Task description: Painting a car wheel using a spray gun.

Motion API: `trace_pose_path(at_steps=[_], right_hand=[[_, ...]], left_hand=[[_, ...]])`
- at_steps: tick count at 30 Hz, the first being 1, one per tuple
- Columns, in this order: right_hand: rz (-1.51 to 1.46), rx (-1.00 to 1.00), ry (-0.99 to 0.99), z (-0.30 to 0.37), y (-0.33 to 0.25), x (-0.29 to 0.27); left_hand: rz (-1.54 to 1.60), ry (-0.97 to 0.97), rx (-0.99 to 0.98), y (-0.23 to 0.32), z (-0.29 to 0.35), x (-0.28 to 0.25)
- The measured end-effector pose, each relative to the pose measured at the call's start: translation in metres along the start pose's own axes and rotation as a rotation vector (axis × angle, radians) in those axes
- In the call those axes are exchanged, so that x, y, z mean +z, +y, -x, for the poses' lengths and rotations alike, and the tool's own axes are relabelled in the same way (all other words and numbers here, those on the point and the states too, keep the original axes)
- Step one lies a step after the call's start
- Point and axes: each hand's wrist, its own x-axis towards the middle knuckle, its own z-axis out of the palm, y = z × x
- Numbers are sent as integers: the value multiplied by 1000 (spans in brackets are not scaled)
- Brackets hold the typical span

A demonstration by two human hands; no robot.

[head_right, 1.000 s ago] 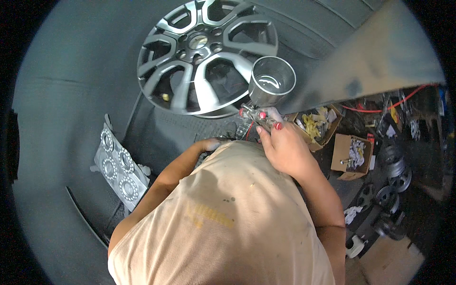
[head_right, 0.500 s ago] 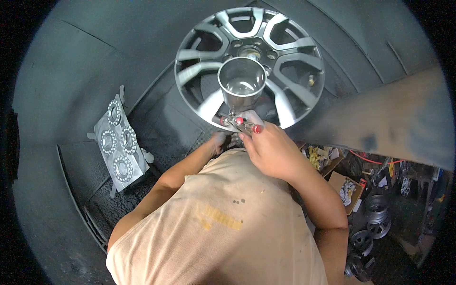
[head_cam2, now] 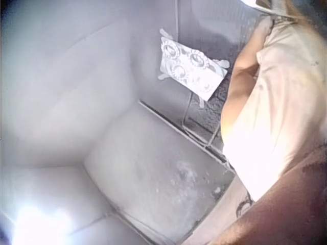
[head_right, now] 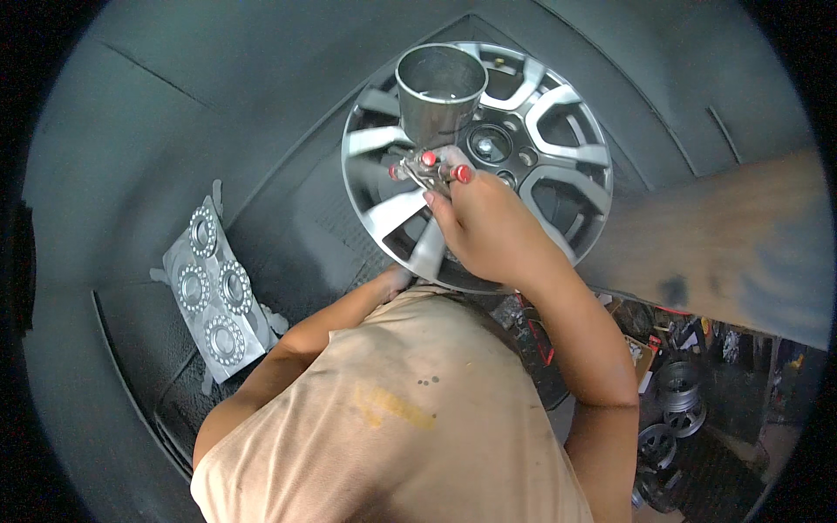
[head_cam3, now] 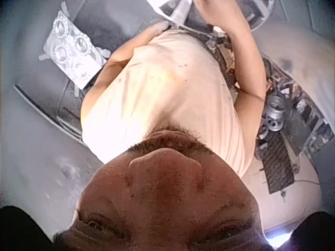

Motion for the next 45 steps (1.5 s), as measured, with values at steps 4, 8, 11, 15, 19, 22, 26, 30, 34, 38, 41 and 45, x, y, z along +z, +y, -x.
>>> trace_pose_path(at_steps=[4,8,11,15,19,22,26,30,34,38,41,45], right_hand=[[33,36,135,-18,9,-5],[101,162,210,-27,8,-27],[154,272,192,-25,17,-50],[154,264,325,-16,39,-73],[203,245,380,3,62,-102],[-62,402,332,23,53,-119],[-68,342,353,25,69,-130],[-5,375,370,3,93,-132],[110,357,374,-34,96,-119],[172,370,296,-67,72,-110],[220,398,293,-88,75,-101],[331,448,322,-94,96,-93]], left_hand=[[101,-78,-54,7,-4,-4],[144,-77,-152,-1,-19,-3],[146,-134,-180,-7,-26,1],[143,-109,-183,-21,-28,9],[28,-85,-158,-28,-6,27],[-88,-21,2,-39,0,23],[-165,24,78,-39,10,17],[-193,85,-19,-32,-2,-10],[-153,130,-74,-13,-10,-48],[-155,235,-10,30,-18,-82],[-85,250,87,55,-53,-124],[-15,317,220,116,-30,-84]])
